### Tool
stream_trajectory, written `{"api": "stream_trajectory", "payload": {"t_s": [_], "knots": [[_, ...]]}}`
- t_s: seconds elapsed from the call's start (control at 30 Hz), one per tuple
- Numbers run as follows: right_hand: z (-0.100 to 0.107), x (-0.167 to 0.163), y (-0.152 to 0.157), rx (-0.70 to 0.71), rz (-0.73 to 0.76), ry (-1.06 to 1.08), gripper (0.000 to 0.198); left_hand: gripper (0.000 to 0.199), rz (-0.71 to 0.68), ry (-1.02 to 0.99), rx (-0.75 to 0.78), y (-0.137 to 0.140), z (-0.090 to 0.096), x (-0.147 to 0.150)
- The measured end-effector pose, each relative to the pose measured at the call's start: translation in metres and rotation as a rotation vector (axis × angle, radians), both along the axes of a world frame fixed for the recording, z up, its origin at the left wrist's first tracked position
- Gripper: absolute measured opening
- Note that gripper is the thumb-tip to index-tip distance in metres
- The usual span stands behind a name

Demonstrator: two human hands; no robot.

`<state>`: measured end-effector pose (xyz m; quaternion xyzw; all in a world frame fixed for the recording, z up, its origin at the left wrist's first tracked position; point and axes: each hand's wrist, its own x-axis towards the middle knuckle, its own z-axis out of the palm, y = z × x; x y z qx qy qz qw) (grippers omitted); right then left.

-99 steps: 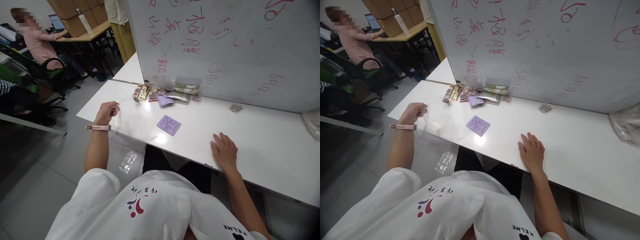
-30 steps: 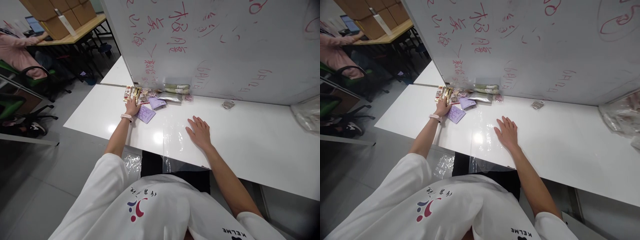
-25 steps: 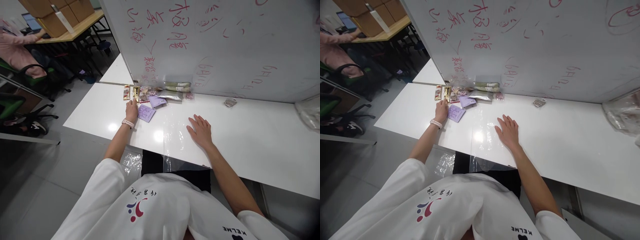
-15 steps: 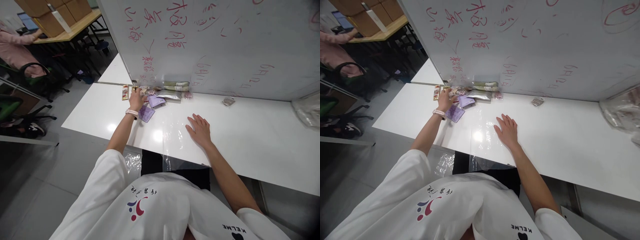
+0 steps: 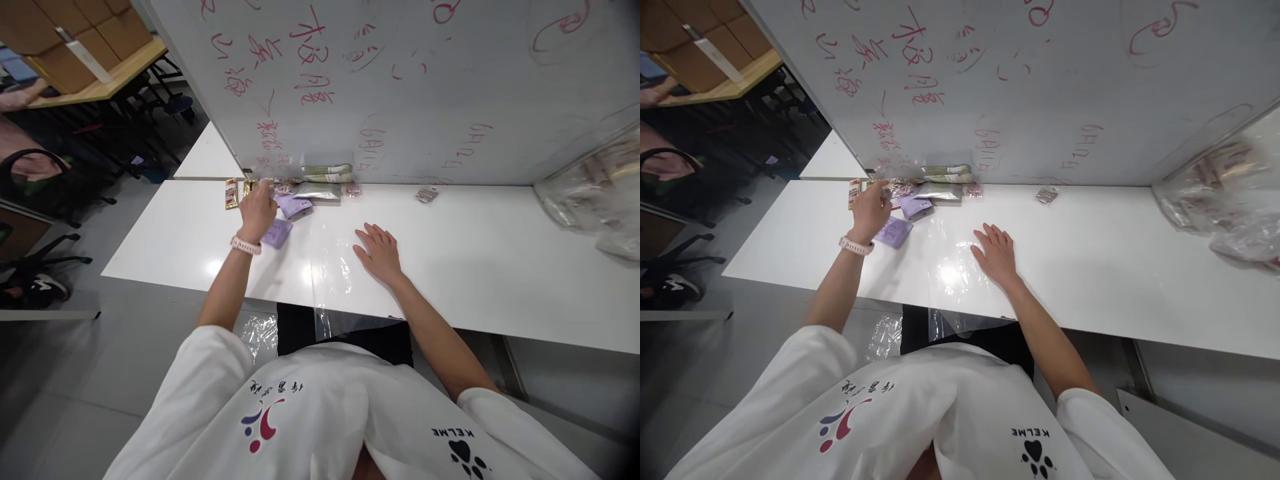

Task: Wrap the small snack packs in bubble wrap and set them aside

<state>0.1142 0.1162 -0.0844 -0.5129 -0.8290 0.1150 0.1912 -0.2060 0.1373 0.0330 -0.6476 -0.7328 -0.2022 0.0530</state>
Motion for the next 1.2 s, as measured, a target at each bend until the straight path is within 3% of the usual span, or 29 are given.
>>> {"api": "stream_trajectory", "payload": {"t_s": [0.07,0.13,0.27,0.33,0.37,0.47,0.53,0.7,0.8,0.9,0.97,1.13,1.2], "knots": [[0.000,0.000,0.002,-0.025,-0.024,0.112,0.047,0.043,-0.188,-0.054,0.162,-0.030,-0.006,0.044],[0.001,0.002,0.006,-0.101,-0.092,0.358,0.045,0.045,-0.382,-0.077,0.200,-0.059,-0.022,0.097],[0.006,0.017,0.016,-0.292,-0.207,0.988,0.050,0.038,-0.603,0.060,0.015,-0.098,-0.065,0.185],[0.012,0.029,0.015,-0.354,-0.207,1.138,0.052,0.039,-0.690,0.121,-0.095,-0.105,-0.079,0.204],[0.015,0.035,0.012,-0.386,-0.191,1.150,0.052,0.049,-0.715,0.129,-0.137,-0.106,-0.084,0.208],[0.024,0.052,-0.011,-0.472,-0.055,0.979,0.048,0.084,-0.721,0.089,-0.209,-0.107,-0.090,0.204],[0.027,0.060,-0.030,-0.445,0.045,0.772,0.044,0.091,-0.702,0.046,-0.212,-0.109,-0.092,0.197],[0.018,0.073,-0.064,-0.132,0.092,0.482,0.031,0.090,-0.654,-0.050,-0.213,-0.123,-0.099,0.192],[0.011,0.078,-0.070,-0.054,0.047,0.431,0.032,0.074,-0.686,-0.064,-0.269,-0.122,-0.103,0.202],[0.011,0.084,-0.077,0.002,-0.028,0.365,0.039,0.064,-0.790,-0.039,-0.305,-0.115,-0.098,0.211],[0.015,0.090,-0.089,0.030,-0.059,0.290,0.045,0.069,-0.808,-0.025,-0.286,-0.117,-0.088,0.211],[0.023,0.106,-0.130,-0.019,0.071,0.025,0.088,0.115,-0.877,0.048,-0.285,-0.159,-0.069,0.181],[0.022,0.112,-0.142,-0.027,0.120,-0.038,0.090,0.109,-0.867,0.094,-0.305,-0.177,-0.071,0.163]]}}
